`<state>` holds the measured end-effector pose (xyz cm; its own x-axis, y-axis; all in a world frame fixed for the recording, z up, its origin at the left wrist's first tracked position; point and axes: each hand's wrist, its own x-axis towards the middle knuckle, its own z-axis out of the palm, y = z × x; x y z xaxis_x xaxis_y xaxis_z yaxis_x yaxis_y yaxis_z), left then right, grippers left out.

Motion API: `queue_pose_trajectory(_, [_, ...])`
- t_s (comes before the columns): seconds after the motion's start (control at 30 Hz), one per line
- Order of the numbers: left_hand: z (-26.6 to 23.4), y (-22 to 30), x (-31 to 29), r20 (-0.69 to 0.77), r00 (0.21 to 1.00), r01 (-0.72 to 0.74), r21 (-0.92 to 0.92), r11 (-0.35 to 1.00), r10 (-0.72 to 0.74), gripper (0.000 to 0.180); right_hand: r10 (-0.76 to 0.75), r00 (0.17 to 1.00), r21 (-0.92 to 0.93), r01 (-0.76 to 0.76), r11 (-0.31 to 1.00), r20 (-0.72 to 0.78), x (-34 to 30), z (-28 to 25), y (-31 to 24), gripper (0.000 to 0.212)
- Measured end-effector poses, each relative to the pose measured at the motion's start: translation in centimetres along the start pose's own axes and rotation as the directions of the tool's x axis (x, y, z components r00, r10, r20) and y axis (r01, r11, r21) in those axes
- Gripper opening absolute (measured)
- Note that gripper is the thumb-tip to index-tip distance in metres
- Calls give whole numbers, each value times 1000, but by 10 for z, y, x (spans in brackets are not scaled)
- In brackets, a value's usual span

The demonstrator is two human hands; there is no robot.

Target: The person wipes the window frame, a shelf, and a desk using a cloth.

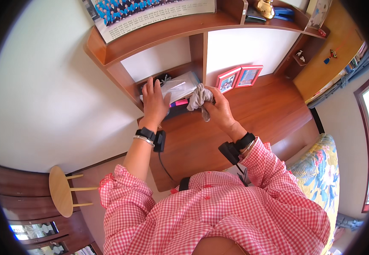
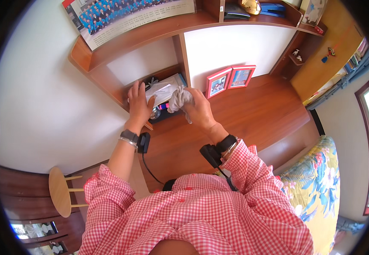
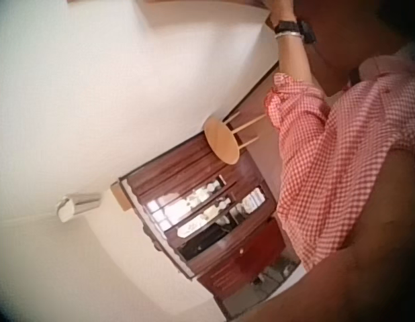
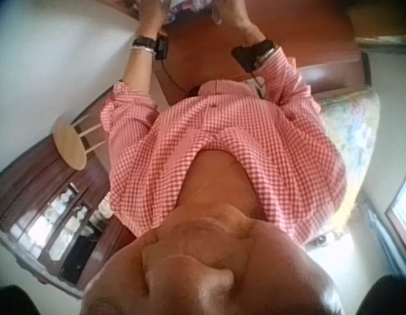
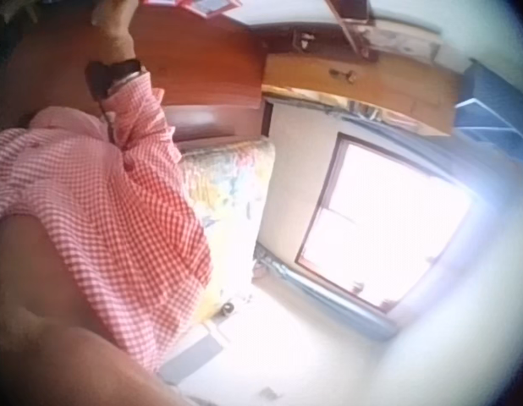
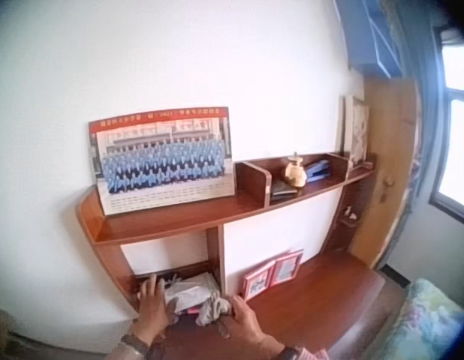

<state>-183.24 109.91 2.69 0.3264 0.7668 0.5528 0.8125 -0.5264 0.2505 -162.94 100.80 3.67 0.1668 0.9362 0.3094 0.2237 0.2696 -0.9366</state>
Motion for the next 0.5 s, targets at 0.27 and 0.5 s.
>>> queue_pose_trajectory(0.27, [26, -13, 32, 100, 991, 82, 24, 996, -84, 61, 65, 998, 36, -65, 997, 5, -15, -4, 9, 41])
queue_pose_trajectory(0.5, [29, -12, 21, 52, 999, 3, -8, 1000, -3, 54, -11, 1000, -93, 10, 996, -19, -21, -10, 17, 39])
